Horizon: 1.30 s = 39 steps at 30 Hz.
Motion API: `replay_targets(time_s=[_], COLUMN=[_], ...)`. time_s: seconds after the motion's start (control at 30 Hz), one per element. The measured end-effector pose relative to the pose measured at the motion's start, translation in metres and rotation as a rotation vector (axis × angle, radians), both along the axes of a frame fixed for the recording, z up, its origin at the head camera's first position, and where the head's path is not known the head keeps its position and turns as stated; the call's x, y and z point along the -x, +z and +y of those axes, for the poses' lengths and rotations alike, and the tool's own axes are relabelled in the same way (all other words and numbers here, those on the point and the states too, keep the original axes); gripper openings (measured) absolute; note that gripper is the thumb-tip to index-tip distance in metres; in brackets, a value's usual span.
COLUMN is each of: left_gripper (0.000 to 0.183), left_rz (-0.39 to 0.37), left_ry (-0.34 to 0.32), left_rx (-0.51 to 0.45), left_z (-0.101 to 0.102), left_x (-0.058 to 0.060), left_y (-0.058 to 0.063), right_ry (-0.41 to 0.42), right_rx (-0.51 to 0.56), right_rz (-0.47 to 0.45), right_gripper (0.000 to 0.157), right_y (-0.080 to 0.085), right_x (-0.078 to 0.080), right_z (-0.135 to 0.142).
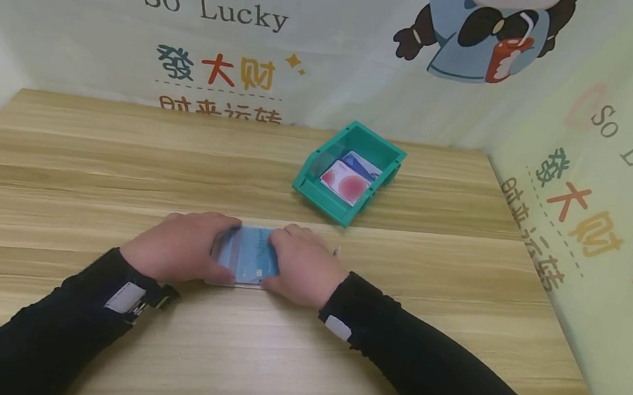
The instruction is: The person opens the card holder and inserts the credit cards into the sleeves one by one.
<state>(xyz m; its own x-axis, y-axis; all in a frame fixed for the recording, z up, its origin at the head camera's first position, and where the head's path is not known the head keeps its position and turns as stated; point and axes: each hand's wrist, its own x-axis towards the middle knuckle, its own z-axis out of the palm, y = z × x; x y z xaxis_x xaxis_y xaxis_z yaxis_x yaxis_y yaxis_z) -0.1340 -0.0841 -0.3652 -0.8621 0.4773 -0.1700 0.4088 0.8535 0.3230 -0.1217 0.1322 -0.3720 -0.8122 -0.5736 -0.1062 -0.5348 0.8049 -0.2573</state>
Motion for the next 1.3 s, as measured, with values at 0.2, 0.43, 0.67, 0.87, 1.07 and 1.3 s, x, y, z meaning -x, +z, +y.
replay_targets(time_s=[0.2, 0.43, 0.67, 0.87, 1.07, 1.3], left_gripper=[0.091, 0.092, 0.093, 0.093, 0.094, 0.099], left_rz=[0.004, 0.004, 0.000, -0.007, -0.016, 0.009], left_ry=[-0.010, -0.017, -0.023, -0.025, -0.016, -0.022], left_rx=[0.000, 0.023, 0.036, 0.036, 0.027, 0.057], left_z=[-0.001, 0.000, 0.000, 0.000, 0.000, -0.001], left_x=[0.000, 0.000, -0.001, -0.001, 0.000, -0.002], left_y=[0.000, 0.001, 0.001, 0.001, 0.003, 0.003], right_ry=[-0.048, -0.134, -0.194, -0.208, -0.182, -0.032], right_rx=[0.039, 0.186, 0.315, 0.381, 0.332, 0.186], right_rz=[-0.062, -0.223, -0.357, -0.391, -0.338, -0.245], right_gripper=[0.064, 0.068, 0.062, 0.057, 0.055, 0.050], right_y=[0.002, 0.006, 0.010, 0.010, 0.010, 0.007], right_x=[-0.002, -0.002, -0.002, -0.003, -0.006, -0.013], right_z=[-0.006, -0.009, -0.012, -0.014, -0.014, -0.009])
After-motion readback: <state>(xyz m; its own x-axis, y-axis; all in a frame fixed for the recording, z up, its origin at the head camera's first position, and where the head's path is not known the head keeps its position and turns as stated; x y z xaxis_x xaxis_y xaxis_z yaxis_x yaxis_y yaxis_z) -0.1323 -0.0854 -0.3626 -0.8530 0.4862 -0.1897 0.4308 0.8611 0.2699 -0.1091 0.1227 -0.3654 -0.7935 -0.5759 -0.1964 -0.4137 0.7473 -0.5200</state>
